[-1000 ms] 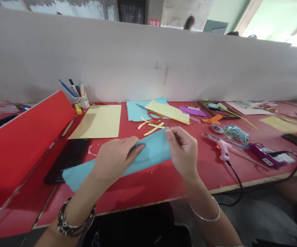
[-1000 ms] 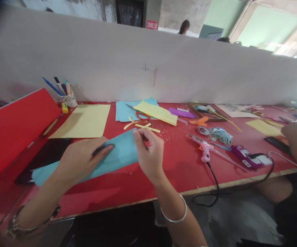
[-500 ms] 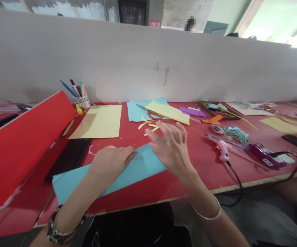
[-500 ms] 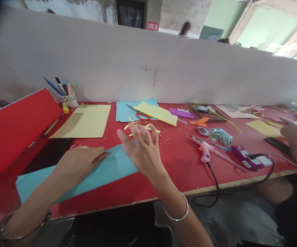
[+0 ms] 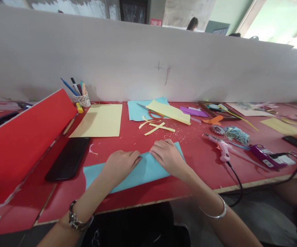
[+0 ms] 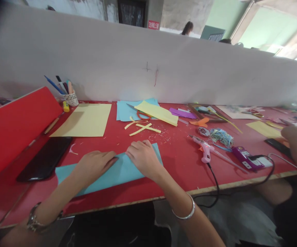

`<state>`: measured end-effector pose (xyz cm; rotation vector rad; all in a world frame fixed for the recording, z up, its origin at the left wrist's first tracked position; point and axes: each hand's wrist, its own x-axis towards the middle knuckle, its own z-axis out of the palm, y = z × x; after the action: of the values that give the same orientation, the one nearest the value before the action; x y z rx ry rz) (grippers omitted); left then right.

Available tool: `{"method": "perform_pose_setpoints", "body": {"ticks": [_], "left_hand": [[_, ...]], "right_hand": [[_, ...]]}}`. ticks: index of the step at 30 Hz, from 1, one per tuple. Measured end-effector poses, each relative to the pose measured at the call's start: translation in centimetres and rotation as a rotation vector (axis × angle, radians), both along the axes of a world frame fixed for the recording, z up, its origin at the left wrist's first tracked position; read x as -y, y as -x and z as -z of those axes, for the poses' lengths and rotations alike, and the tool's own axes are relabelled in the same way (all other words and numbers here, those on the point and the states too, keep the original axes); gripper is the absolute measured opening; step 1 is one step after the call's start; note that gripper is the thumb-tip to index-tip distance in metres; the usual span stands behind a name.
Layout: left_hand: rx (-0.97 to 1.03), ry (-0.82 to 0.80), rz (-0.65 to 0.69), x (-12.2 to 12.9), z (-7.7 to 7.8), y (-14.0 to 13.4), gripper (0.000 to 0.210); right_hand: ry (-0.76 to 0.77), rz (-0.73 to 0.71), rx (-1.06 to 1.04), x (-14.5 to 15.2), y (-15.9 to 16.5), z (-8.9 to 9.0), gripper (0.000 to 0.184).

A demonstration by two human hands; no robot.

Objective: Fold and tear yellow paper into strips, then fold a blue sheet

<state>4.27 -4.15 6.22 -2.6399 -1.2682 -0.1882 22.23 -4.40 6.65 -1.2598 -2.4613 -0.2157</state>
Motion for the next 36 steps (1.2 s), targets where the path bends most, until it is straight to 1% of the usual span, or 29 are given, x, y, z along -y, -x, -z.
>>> {"method": "perform_pose_setpoints", "body": {"ticks": [3, 5, 8, 11, 15, 19, 24, 30, 36], "left_hand": [[-0.013, 0.007, -0.017, -0.3, 0.5, 0.1, 0.03], [-0.035, 0.042, -0.022, -0.8, 0.8, 0.1, 0.03], [-0.057, 0.138, -0.021, -1.7, 1.2, 0.0, 0.03], [-0.037, 0.246, -0.025, -2.5, 1.4, -0.2, 0.03], [-0.011, 0.328, -0.037, -3.2, 1.7, -0.7, 0.031], [-0.017, 0.333, -0.095, -3.6, 2.7, -0.6, 0.033], [-0.037, 0.335, -0.137, -4.1, 3.8, 0.7, 0.035], [-0.063, 0.356, -0.195, -4.6, 3.6, 1.7, 0.037], [-0.095, 0.312, -0.214, -5.3, 3.5, 2.9, 0.038]], "right_hand": [[0.081, 0.023, -0.021, -0.4, -0.6, 0.3, 0.026], [0.125, 0.035, -0.031, -0.8, -0.8, 0.6, 0.026], [0.191, 0.048, -0.031, -1.3, -0.8, 1.1, 0.023], [0.256, 0.04, -0.037, -1.8, -0.4, 1.5, 0.019], [0.337, 0.06, -0.04, -2.5, 0.2, 1.8, 0.021], [0.362, 0.112, -0.038, -3.1, 0.2, 2.6, 0.024], [0.419, 0.191, -0.037, -3.4, -0.1, 3.6, 0.022], [0.396, 0.286, 0.165, -4.0, 0.3, 4.0, 0.02], [0.387, 0.311, 0.184, -4.1, 0.7, 3.8, 0.02]]}}
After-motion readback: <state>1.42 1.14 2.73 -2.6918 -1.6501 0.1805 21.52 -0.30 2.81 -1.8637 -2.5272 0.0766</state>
